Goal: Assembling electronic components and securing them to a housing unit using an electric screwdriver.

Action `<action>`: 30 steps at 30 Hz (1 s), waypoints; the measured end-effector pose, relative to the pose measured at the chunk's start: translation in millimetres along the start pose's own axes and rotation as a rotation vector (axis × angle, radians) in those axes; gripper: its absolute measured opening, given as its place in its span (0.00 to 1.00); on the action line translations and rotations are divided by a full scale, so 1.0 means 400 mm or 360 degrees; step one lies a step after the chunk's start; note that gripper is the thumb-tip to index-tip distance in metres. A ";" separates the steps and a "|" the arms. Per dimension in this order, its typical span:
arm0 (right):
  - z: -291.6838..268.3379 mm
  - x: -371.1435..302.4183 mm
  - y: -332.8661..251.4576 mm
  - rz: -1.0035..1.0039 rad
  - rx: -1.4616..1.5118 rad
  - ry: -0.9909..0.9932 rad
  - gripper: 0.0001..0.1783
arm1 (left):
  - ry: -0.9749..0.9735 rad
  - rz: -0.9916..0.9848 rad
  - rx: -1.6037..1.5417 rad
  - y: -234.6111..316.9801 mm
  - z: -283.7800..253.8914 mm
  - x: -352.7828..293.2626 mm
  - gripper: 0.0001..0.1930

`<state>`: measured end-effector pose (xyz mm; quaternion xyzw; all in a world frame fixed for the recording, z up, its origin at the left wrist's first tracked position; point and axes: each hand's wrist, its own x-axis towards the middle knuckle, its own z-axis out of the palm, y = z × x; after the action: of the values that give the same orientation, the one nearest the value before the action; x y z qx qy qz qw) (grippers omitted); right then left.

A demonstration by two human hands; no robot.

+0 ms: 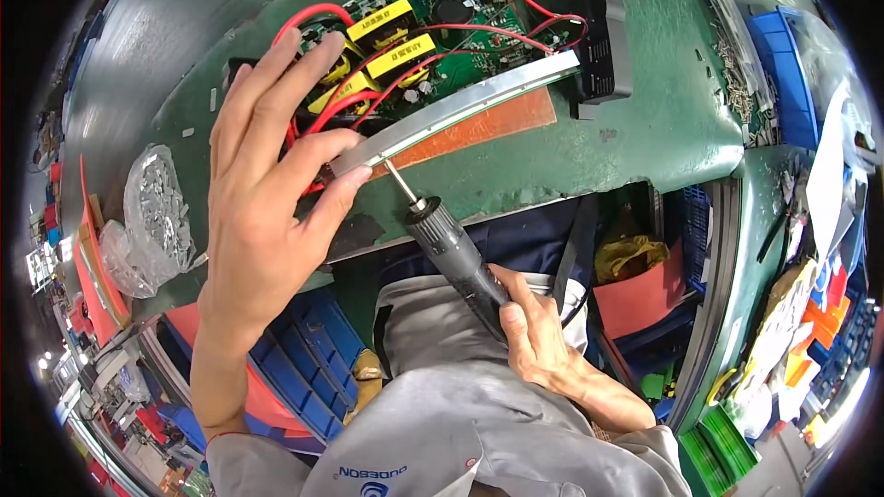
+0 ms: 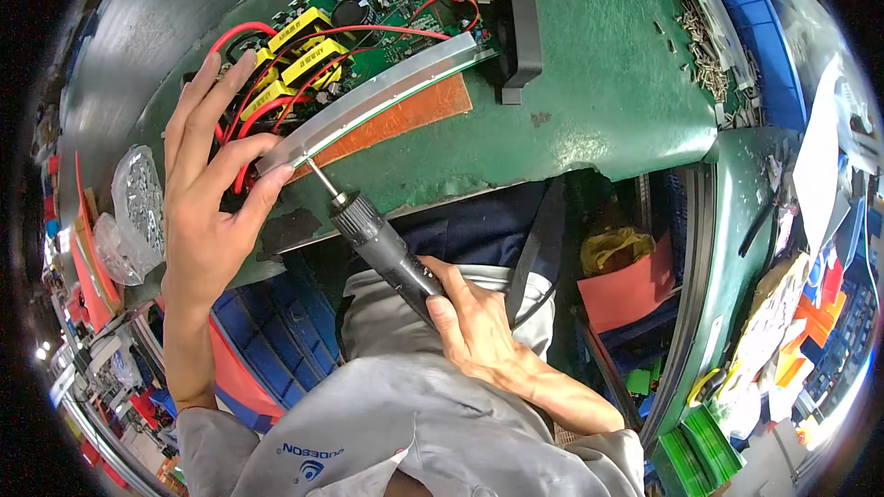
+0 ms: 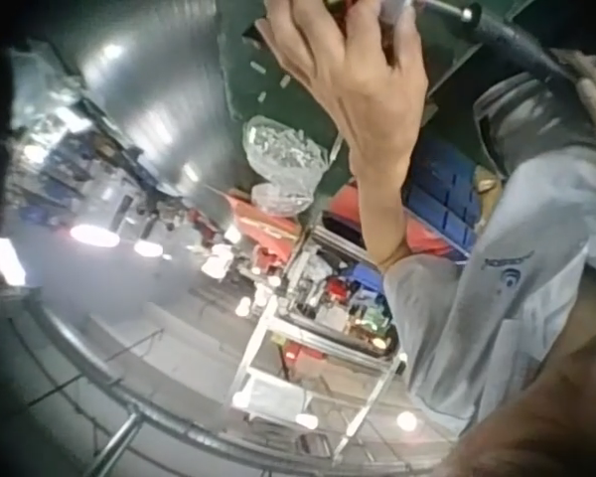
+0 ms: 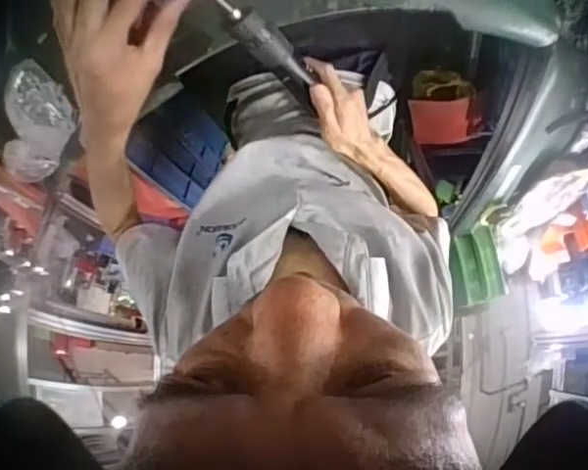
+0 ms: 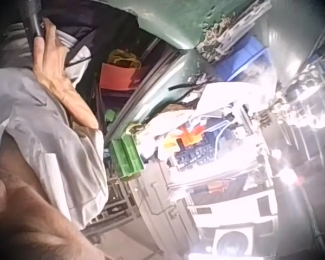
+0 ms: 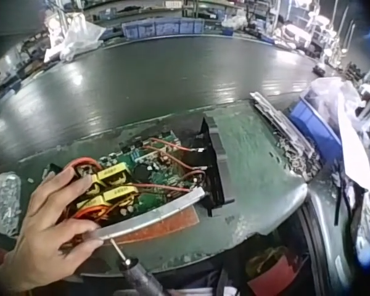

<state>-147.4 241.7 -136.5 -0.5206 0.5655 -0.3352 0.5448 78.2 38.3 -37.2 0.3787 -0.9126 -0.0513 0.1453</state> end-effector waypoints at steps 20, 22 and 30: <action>0.024 -0.032 -0.028 0.0693 0.0568 -0.0309 0.55 | -0.0124 -0.0253 -0.0186 0.031 -0.006 0.019 0.09; 0.043 -0.073 0.024 0.0602 0.0578 -0.0323 0.51 | -0.0119 -0.0208 -0.0309 0.028 0.001 0.008 0.14; 0.042 -0.134 0.075 0.0684 0.0864 -0.0402 0.49 | -0.0115 -0.0226 -0.0198 0.015 0.018 0.030 0.07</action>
<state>-145.0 302.9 -153.7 -0.2639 0.4806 -0.2839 0.7866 63.9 33.9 -40.1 0.4305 -0.8832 -0.1317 0.1314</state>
